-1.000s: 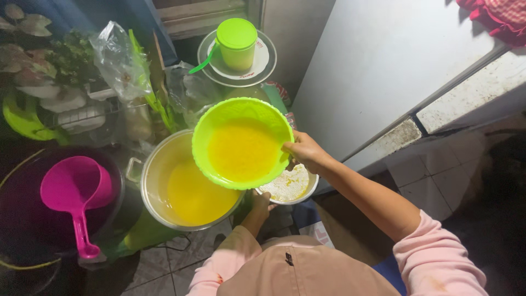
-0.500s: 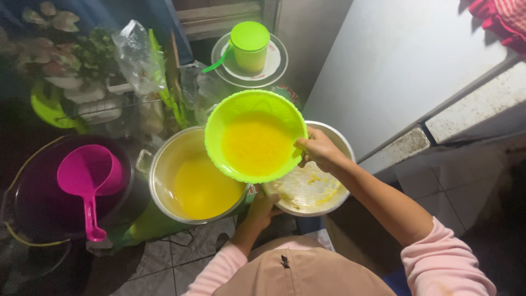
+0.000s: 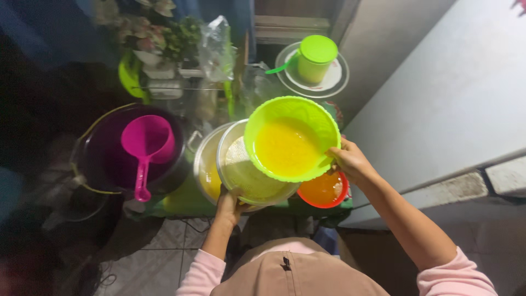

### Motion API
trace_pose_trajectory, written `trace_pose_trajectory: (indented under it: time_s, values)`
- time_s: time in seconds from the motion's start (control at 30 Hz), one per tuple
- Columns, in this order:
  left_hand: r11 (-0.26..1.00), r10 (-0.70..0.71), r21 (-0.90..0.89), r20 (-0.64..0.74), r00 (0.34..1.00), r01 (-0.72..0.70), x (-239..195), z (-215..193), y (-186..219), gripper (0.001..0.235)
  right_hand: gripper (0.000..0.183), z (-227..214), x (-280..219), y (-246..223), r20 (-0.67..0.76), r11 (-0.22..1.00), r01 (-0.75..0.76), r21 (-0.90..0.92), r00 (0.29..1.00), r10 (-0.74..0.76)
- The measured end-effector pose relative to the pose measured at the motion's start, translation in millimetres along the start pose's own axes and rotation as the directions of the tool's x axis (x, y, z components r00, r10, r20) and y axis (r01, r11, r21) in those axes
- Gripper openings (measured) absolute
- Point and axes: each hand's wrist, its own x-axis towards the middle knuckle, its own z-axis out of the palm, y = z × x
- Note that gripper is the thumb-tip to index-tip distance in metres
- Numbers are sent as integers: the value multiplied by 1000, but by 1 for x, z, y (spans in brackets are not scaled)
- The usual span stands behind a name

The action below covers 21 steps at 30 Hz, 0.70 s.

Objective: The person presses a yellow pulp through a metal sieve into a pot, then pours water from a pink scoop into a green bowl and mixes it by hand. The person pours the mixed liquid through the sieve into the pot and repeats the process.

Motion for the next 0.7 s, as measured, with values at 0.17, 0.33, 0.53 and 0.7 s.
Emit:
trace_pose_trajectory:
  time_s: [0.17, 0.33, 0.53, 0.7]
  values:
    - [965, -84, -240, 85, 993, 102, 43, -46, 9, 43, 26, 25, 14, -3, -6, 997, 48, -55, 999, -48]
    - [969, -88, -229, 42, 995, 96, 58, -58, 31, 43, 28, 52, 23, -14, -34, 996, 63, -69, 997, -65]
    - [991, -34, -130, 35, 999, 39, 56, -51, 74, 48, 31, 78, 39, -22, -114, 995, 73, -66, 990, -81]
    - [991, -77, -102, 95, 992, 87, 76, -58, 85, 49, 35, 87, 47, -18, -141, 993, 109, -35, 983, -113]
